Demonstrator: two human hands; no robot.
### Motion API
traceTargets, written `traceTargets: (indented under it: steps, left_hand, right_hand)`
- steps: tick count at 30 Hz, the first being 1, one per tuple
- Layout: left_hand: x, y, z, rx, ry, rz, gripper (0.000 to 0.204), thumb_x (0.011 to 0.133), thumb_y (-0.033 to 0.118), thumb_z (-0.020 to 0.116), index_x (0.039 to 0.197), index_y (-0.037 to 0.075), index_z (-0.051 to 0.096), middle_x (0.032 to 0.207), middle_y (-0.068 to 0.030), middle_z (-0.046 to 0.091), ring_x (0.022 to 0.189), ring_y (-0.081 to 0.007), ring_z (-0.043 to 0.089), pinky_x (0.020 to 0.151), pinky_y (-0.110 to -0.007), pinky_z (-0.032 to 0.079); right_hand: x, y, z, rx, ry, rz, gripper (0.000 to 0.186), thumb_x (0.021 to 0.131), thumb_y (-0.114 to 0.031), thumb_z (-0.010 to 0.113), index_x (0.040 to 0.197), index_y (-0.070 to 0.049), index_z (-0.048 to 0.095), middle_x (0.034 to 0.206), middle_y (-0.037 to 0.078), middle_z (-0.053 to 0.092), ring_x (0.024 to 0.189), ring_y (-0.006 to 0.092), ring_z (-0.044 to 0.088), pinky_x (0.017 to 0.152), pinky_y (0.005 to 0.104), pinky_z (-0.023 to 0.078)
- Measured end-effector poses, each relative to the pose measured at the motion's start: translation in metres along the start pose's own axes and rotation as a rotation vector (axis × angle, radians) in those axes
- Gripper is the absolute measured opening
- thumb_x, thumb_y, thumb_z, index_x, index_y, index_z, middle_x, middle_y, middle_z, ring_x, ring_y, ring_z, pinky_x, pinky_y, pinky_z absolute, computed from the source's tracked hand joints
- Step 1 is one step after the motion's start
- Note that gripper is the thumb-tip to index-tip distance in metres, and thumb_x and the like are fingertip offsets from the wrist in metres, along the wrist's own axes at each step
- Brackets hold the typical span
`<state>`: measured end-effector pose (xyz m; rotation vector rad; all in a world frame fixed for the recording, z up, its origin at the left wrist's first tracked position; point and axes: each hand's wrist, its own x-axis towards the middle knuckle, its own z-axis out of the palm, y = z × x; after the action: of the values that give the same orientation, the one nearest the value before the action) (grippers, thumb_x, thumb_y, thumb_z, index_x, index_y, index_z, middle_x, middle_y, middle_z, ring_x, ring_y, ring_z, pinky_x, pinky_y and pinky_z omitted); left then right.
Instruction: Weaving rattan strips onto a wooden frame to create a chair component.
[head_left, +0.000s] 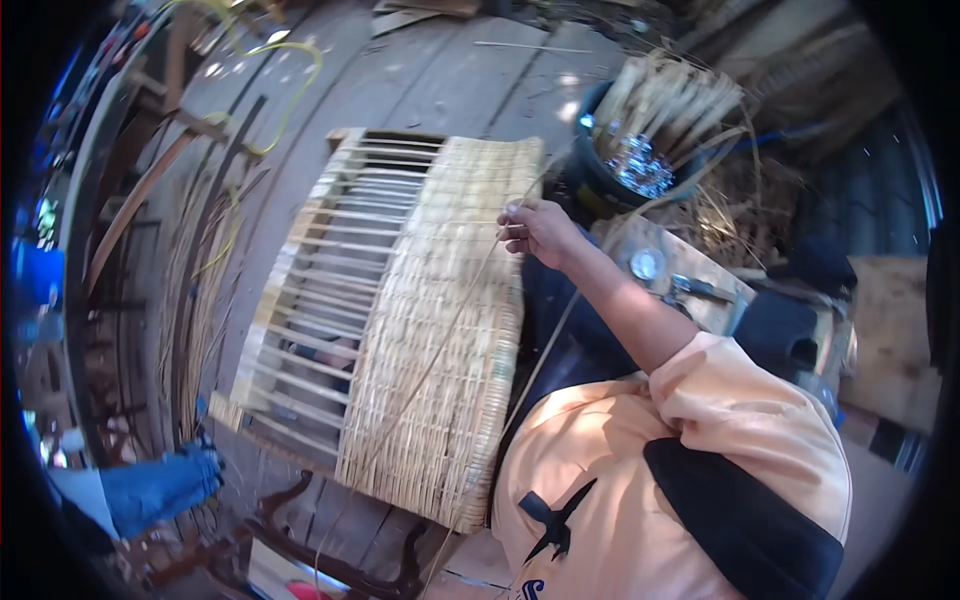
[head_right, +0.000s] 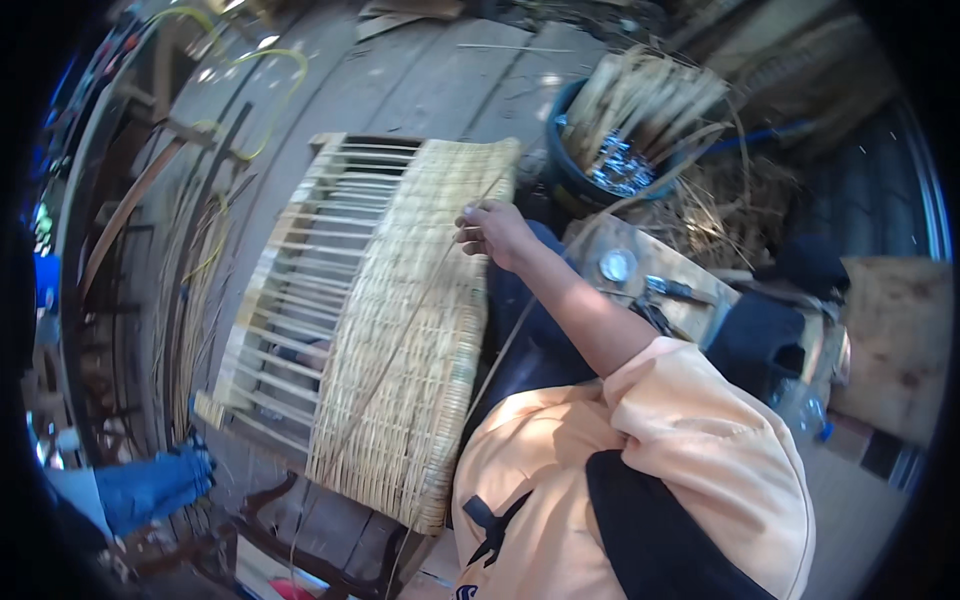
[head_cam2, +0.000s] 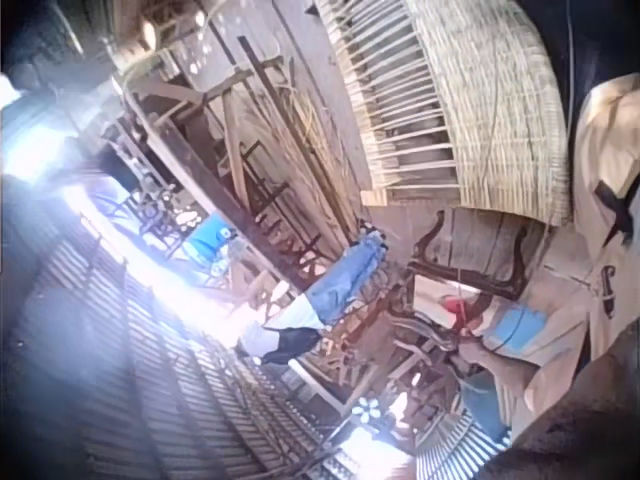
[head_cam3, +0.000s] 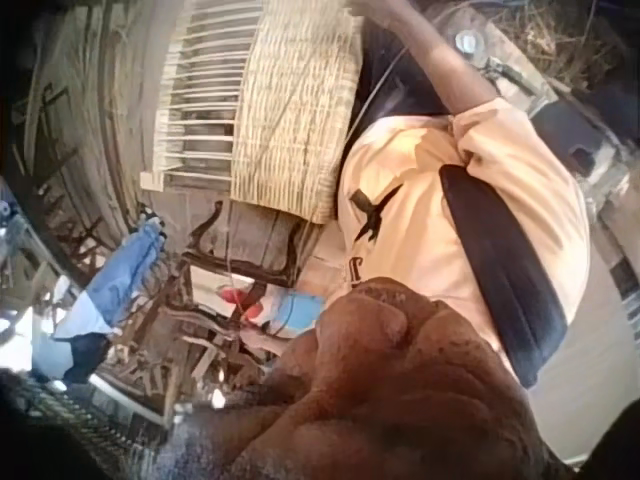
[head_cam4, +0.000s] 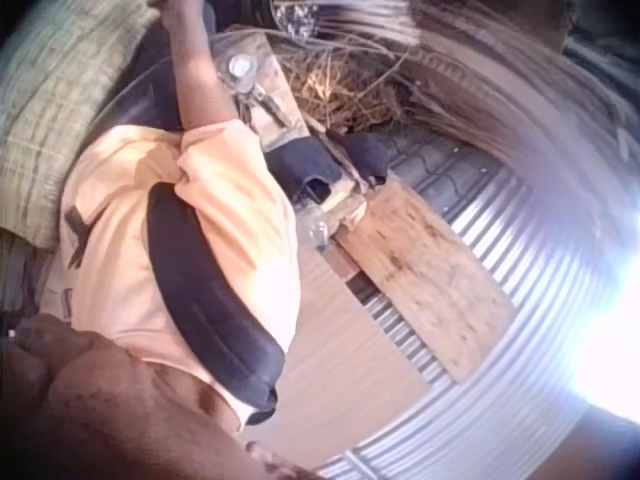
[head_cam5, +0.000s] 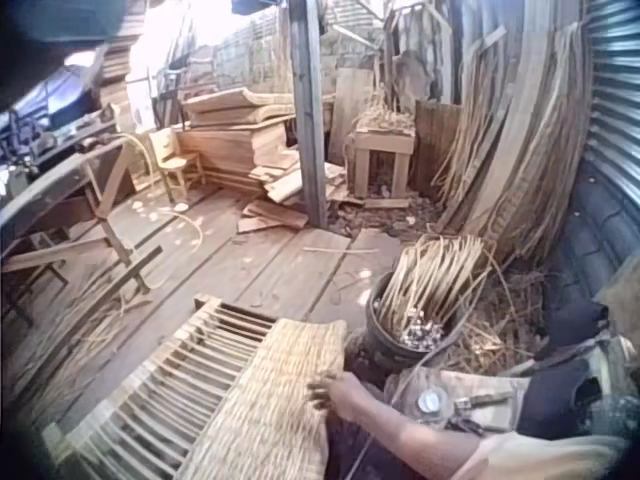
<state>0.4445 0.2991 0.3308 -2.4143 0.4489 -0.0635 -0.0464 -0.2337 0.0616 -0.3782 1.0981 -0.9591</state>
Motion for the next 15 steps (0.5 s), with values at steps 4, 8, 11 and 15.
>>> traceTargets:
  steps: [4,8,11,15]
  left_hand:
    - [0.012,-0.071,0.106,0.076,-0.002,-0.203,0.083,0.083,0.072,0.029,0.070,-0.001,0.067,0.064,-0.0195,0.064,0.063,-0.0362,0.065,0.054,-0.047,0.051]
    - [0.028,0.005,0.092,-0.127,0.050,0.101,0.066,0.087,0.058,0.037,0.091,-0.004,0.060,0.086,-0.0240,0.060,0.075,-0.0391,0.061,0.065,-0.047,0.048]
    - [0.028,0.082,0.058,-0.280,0.087,0.312,0.057,0.090,0.048,0.044,0.107,-0.006,0.055,0.102,-0.0274,0.057,0.083,-0.0413,0.059,0.073,-0.047,0.047]
    - [-0.025,0.220,-0.033,-0.791,0.101,0.598,0.046,0.093,0.034,0.049,0.112,-0.007,0.056,0.107,-0.0277,0.059,0.093,-0.0395,0.057,0.084,-0.044,0.044]
  right_hand:
    - [-0.063,-0.046,-0.018,-0.594,0.356,-0.563,0.039,0.084,-0.022,0.061,0.111,0.004,0.052,0.092,0.013,0.062,0.080,0.0186,0.061,0.070,0.0294,0.048]
    - [-0.096,-0.053,-0.110,-0.689,0.580,-0.298,0.033,0.086,-0.029,0.059,0.095,0.003,0.058,0.085,0.010,0.062,0.064,0.0152,0.059,0.055,0.0295,0.045]
    - [-0.078,-0.027,-0.143,-0.130,0.336,0.242,0.037,0.091,-0.036,0.052,0.102,-0.001,0.053,0.086,0.008,0.061,0.057,0.0136,0.054,0.044,0.0271,0.040]
    - [-0.035,0.000,-0.143,0.258,0.026,0.042,0.018,0.094,-0.021,0.048,0.104,-0.006,0.053,0.097,0.007,0.062,0.064,0.0148,0.058,0.050,0.0276,0.045]
